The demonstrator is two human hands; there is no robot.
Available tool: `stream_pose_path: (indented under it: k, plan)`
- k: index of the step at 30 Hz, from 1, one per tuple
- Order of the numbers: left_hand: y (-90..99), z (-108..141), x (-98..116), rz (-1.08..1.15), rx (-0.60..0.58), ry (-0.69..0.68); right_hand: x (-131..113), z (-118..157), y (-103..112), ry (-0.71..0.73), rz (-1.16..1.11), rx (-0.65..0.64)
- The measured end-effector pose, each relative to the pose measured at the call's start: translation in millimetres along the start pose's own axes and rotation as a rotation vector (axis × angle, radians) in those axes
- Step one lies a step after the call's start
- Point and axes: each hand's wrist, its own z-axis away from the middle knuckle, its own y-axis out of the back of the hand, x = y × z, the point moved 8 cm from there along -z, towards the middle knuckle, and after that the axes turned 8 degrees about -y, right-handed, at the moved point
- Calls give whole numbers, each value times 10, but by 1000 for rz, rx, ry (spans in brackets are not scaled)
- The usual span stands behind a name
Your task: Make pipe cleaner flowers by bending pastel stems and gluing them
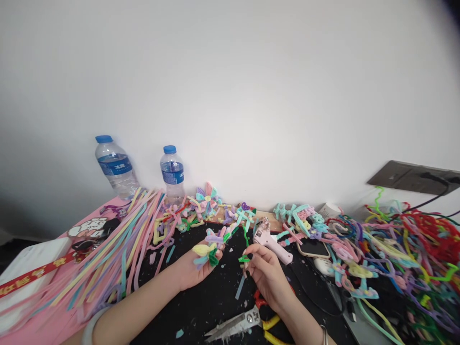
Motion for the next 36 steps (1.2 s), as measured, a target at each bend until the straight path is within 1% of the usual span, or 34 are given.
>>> stream_pose_path:
  k: [4, 12, 19, 21, 23, 26, 31, 36]
  plan:
    - [30, -1, -3, 10, 19, 9, -4, 8, 11, -3, 9, 10]
    - [42, -19, 11, 12, 6, 3, 0, 26, 0, -34, 39, 4]
    - [48, 2, 3, 39, 51, 9, 17, 26, 12, -47, 39, 39]
    - [33, 10, -8, 41, 31, 22, 27, 17, 25, -35, 76, 51]
    - [11, 19, -30, 31, -7, 49, 8, 19, 19, 13, 135, 48]
    - [-26, 40, -75, -10, -72, 99, -48, 51, -35, 102, 224, 25]
    - [-98, 59, -142, -43, -183, 154, -99, 121, -113, 164, 288, 31]
    - [-34, 11, -158, -163, -184, 136, -93, 148, -145, 172, 312, 22]
